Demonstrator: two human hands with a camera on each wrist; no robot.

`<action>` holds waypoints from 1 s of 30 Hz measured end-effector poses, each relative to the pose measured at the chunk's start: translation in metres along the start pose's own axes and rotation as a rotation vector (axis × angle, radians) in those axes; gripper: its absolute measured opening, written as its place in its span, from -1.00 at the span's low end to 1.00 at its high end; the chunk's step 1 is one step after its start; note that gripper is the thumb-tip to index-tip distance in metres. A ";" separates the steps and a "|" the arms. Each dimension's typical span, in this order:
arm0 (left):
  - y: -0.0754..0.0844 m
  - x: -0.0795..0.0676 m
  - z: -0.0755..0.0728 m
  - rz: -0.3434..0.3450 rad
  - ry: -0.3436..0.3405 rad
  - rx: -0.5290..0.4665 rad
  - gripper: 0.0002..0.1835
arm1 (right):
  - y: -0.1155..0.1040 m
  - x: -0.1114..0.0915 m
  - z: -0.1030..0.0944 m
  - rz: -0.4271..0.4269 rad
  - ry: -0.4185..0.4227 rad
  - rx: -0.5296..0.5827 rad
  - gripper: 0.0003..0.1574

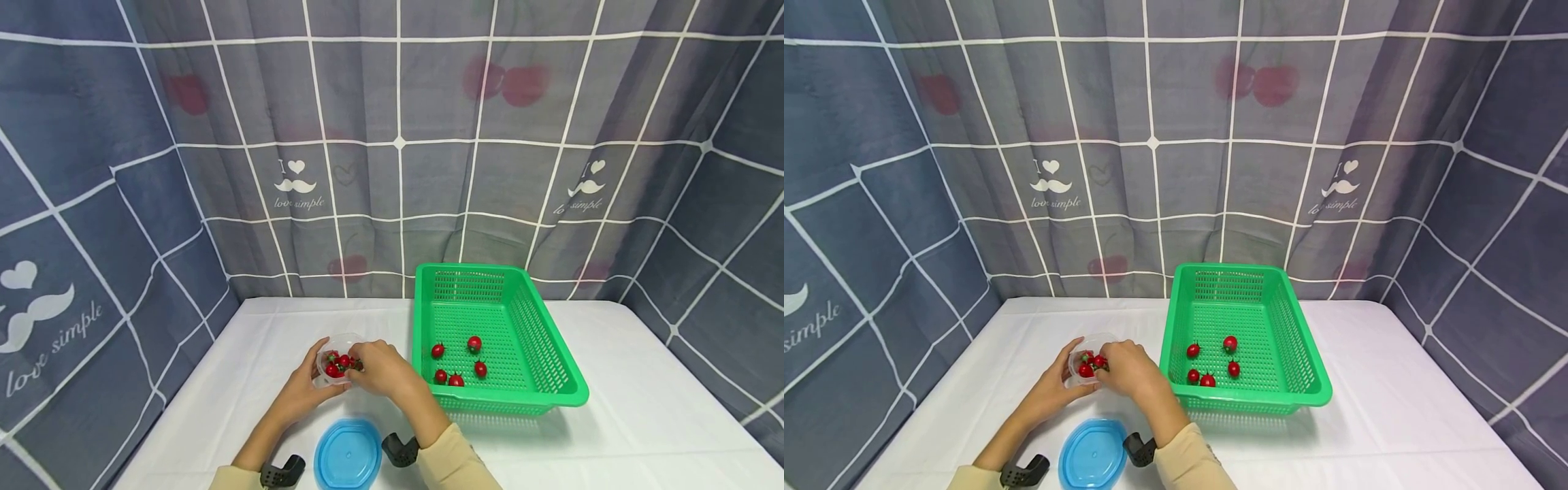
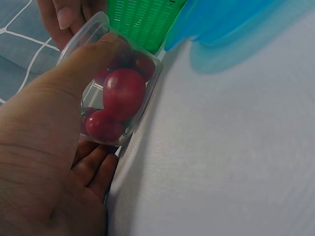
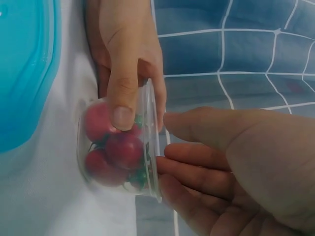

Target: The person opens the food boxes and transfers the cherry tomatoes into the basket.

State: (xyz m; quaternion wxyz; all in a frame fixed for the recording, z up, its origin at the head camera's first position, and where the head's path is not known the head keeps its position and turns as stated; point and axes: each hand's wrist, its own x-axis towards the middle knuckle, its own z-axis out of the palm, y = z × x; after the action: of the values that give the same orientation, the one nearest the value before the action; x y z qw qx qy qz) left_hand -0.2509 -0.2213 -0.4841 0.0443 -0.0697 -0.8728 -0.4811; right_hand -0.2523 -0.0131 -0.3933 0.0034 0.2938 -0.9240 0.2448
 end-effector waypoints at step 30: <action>0.001 0.000 -0.002 0.051 -0.017 0.038 0.11 | -0.011 -0.001 0.005 -0.110 -0.119 -0.200 -0.68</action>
State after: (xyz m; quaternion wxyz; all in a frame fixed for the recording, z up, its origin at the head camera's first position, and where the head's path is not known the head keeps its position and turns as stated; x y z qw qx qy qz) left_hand -0.2511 -0.2227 -0.4824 0.0504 -0.0950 -0.8799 -0.4628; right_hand -0.2449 -0.0230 -0.3926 -0.0088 0.3560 -0.9250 0.1328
